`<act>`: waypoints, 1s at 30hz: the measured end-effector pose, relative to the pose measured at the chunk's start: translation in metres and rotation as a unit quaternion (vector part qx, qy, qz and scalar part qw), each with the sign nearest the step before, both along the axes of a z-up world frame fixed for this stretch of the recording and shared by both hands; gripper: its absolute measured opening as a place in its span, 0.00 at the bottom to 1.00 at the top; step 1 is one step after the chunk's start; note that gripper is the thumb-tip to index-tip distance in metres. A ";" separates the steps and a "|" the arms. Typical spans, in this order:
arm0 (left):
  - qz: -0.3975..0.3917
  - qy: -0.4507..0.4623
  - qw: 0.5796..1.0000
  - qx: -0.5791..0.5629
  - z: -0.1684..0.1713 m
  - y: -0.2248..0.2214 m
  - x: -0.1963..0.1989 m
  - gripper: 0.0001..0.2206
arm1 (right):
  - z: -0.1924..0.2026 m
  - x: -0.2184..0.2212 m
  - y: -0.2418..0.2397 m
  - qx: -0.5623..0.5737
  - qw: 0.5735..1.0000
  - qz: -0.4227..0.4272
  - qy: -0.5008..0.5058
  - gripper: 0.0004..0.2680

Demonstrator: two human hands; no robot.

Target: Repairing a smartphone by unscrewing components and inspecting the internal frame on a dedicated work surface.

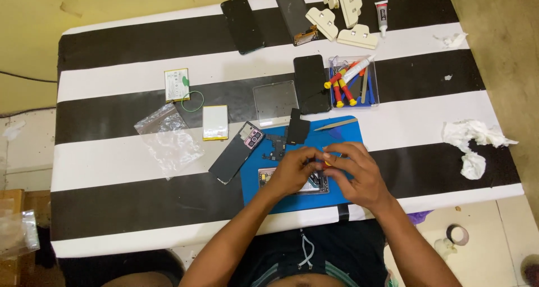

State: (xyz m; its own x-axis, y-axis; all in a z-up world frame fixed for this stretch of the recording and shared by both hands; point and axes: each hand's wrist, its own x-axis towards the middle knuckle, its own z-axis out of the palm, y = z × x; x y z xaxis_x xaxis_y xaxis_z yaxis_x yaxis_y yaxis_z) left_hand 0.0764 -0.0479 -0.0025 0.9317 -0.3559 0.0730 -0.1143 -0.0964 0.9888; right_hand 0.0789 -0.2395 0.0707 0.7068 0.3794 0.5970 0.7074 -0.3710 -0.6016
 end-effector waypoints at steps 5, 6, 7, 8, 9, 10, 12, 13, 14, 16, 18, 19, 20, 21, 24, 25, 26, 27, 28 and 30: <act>0.052 -0.072 0.996 0.032 0.016 0.000 0.000 0.14 | -0.024 -0.004 -0.002 0.025 0.999 -0.025 -0.005 0.11; 0.056 -0.107 0.990 0.067 0.024 0.003 -0.002 0.13 | -0.028 -0.005 -0.004 0.032 0.999 -0.035 0.002 0.10; 0.055 -0.107 0.990 0.068 0.024 0.008 -0.005 0.13 | -0.021 -0.005 -0.001 0.033 0.999 -0.036 0.002 0.10; 0.072 -0.108 0.987 0.094 0.025 0.014 -0.008 0.10 | -0.015 -0.006 0.002 0.055 0.997 -0.033 0.031 0.09; 0.088 -0.108 0.983 0.121 0.026 0.021 -0.011 0.07 | -0.008 -0.007 0.006 0.079 0.995 -0.029 0.061 0.09; 0.088 -0.108 0.983 0.122 0.028 0.023 -0.020 0.07 | -0.005 -0.010 0.005 0.080 0.994 -0.030 0.061 0.09; 0.104 -0.169 0.947 0.254 0.032 0.029 -0.034 0.10 | 0.001 -0.012 0.006 0.072 0.993 -0.001 0.089 0.12; 0.103 -0.169 0.947 0.254 0.028 0.029 -0.039 0.10 | -0.001 -0.010 0.006 0.072 0.993 -0.002 0.089 0.12; 0.105 -0.188 0.926 0.311 0.023 0.029 -0.045 0.16 | -0.004 -0.008 0.006 0.053 0.995 0.004 0.080 0.15; 0.105 -0.202 0.903 0.364 0.021 0.026 -0.057 0.21 | -0.024 -0.010 0.004 0.031 0.997 0.010 0.075 0.19; 0.098 -0.193 0.881 0.421 0.027 0.022 -0.064 0.31 | -0.055 -0.014 0.000 0.073 0.993 -0.061 0.063 0.19; 0.099 -0.192 0.881 0.421 0.025 0.022 -0.063 0.31 | -0.054 -0.014 -0.002 0.072 0.994 -0.060 0.064 0.19; 0.107 -0.196 0.879 0.422 0.023 0.022 -0.062 0.31 | -0.053 -0.014 -0.004 0.123 0.988 -0.070 0.061 0.20; 0.112 -0.198 0.878 0.422 0.021 0.021 -0.064 0.31 | -0.052 -0.018 -0.008 0.172 0.980 -0.082 0.061 0.20; 0.093 -0.196 0.879 0.425 0.021 0.022 -0.067 0.38 | -0.069 -0.028 -0.015 0.184 0.977 -0.088 0.063 0.22; 0.091 -0.194 0.880 0.424 0.017 0.023 -0.066 0.38 | -0.074 -0.032 -0.017 0.183 0.977 -0.090 0.065 0.22; 0.084 -0.202 0.872 0.438 0.013 0.024 -0.066 0.37 | -0.079 -0.036 -0.019 0.175 0.977 -0.100 0.065 0.22; 0.077 -0.209 0.864 0.452 0.009 0.025 -0.068 0.37 | -0.084 -0.041 -0.020 0.169 0.977 -0.108 0.067 0.21; 0.076 -0.206 0.865 0.452 0.008 0.025 -0.067 0.37 | -0.085 -0.041 -0.019 0.168 0.977 -0.108 0.069 0.21; 0.086 -0.221 0.860 0.452 0.007 0.024 -0.067 0.36 | -0.087 -0.042 -0.018 0.171 0.976 -0.116 0.063 0.21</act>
